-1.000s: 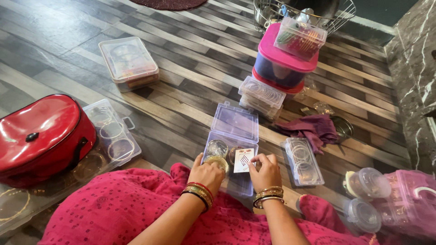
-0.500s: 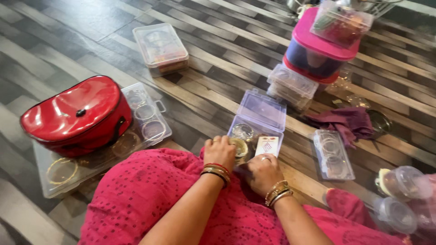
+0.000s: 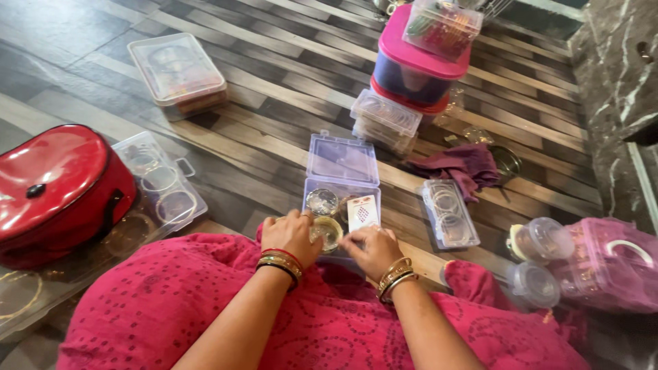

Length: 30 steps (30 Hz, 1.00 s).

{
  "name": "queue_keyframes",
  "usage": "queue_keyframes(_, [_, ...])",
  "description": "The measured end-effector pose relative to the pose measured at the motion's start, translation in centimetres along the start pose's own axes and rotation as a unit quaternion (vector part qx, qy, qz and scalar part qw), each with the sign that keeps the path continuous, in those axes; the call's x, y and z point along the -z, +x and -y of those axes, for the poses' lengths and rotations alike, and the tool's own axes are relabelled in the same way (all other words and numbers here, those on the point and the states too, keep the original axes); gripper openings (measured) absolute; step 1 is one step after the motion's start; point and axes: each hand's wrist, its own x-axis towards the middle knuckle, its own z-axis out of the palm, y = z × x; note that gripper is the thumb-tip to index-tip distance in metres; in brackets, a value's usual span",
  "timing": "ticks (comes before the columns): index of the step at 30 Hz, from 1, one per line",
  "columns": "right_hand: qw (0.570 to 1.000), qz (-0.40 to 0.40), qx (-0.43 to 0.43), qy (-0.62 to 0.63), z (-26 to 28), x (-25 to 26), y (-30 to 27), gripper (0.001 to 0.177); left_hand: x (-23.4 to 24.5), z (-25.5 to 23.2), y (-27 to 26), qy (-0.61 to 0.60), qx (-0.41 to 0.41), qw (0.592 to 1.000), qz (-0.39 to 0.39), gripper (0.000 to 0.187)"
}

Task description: The person sits on the floor and organizes various bangles and jewelry into clear plastic containers. They open containers, remove bangles, inspect them, and place them into different compartments or containers.

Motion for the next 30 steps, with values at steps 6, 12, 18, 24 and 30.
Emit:
queue_keyframes(6, [0.946, -0.199, -0.12, 0.225, -6.0, -2.4, 1.6, 0.034, -2.5, 1.4, 2.2, -0.201, 0.035, 0.973, -0.108, 0.059])
queue_keyframes(12, [0.864, -0.181, -0.063, 0.465, -13.8, -5.7, 5.7, 0.049, -7.8, 4.5, 8.1, -0.516, 0.077, 0.852, -0.051, 0.076])
queue_keyframes(18, [0.882, -0.106, -0.253, 0.383, -17.6, -6.0, 10.1, 0.049, -9.3, 5.8, 12.2, -0.636, 0.102, 0.765, 0.021, 0.086])
queue_keyframes(24, [0.867, -0.091, -0.08, 0.483, -21.2, -9.1, 14.7, 0.04, -9.0, 6.0, 12.7, -0.671, 0.213, 0.705, 0.087, 0.087])
queue_keyframes(30, [0.866, -0.094, -0.232, 0.433, -21.8, -9.4, 15.5, 0.032, -12.7, 7.4, 13.9, -0.683, 0.143, 0.716, 0.03, 0.088])
